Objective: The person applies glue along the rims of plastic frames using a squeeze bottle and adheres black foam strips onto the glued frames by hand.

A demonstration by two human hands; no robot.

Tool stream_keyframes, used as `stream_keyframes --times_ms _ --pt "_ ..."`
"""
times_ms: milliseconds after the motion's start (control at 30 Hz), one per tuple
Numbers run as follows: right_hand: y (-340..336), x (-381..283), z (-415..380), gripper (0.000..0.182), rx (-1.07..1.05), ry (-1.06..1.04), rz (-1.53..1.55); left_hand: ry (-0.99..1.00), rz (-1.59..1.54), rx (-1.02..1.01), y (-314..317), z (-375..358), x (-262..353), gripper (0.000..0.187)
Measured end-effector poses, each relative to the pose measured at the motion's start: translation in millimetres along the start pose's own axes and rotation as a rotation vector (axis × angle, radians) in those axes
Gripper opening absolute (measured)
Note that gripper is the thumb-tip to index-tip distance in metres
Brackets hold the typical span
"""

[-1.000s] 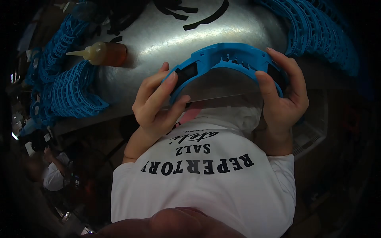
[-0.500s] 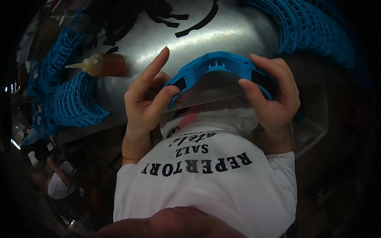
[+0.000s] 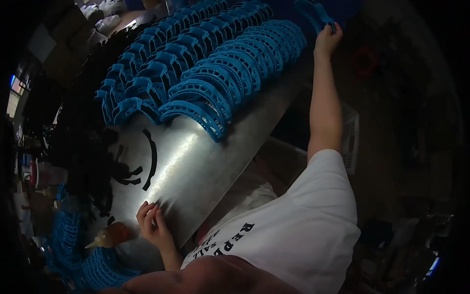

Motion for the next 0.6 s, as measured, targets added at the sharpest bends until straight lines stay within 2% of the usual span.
stream_keyframes --times_ms 33,67,100,133,200,333,500,600 --pt "-10 41 22 0.037 0.000 -0.012 0.004 0.002 0.040 -0.008 -1 -1 -3 0.010" --pt "-17 86 43 0.040 -0.030 0.003 -0.154 0.005 0.079 -0.011 -1 -2 -6 0.010" --pt "-10 96 48 0.042 -0.058 0.022 -0.313 0.011 0.075 0.000 -3 -5 -9 0.010" --pt "-10 105 51 0.042 -0.056 0.012 -0.304 -0.011 0.108 -0.003 -6 -7 -12 0.011" --pt "8 111 24 0.045 -0.213 0.298 -0.301 -0.046 0.179 -0.014 -12 -10 -21 0.013" --pt "4 165 27 0.047 -0.259 0.287 -0.235 -0.039 0.213 -0.027 -26 -24 -37 0.015" --pt "2 172 4 0.048 -0.395 0.417 -0.329 -0.054 0.215 -0.048 -48 -48 -58 0.016" --pt "-6 114 -21 0.046 -0.217 0.288 -0.712 -0.074 0.209 -0.064 -64 -61 -64 0.016"
Point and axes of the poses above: each hand's wrist, its own z-axis towards the middle knuckle, its own y-axis out of the palm, x = y × z, the point moved 7 cm from there along z, towards the middle knuckle, and after that the axes turned 8 degrees about -x, right-handed, at the moved point
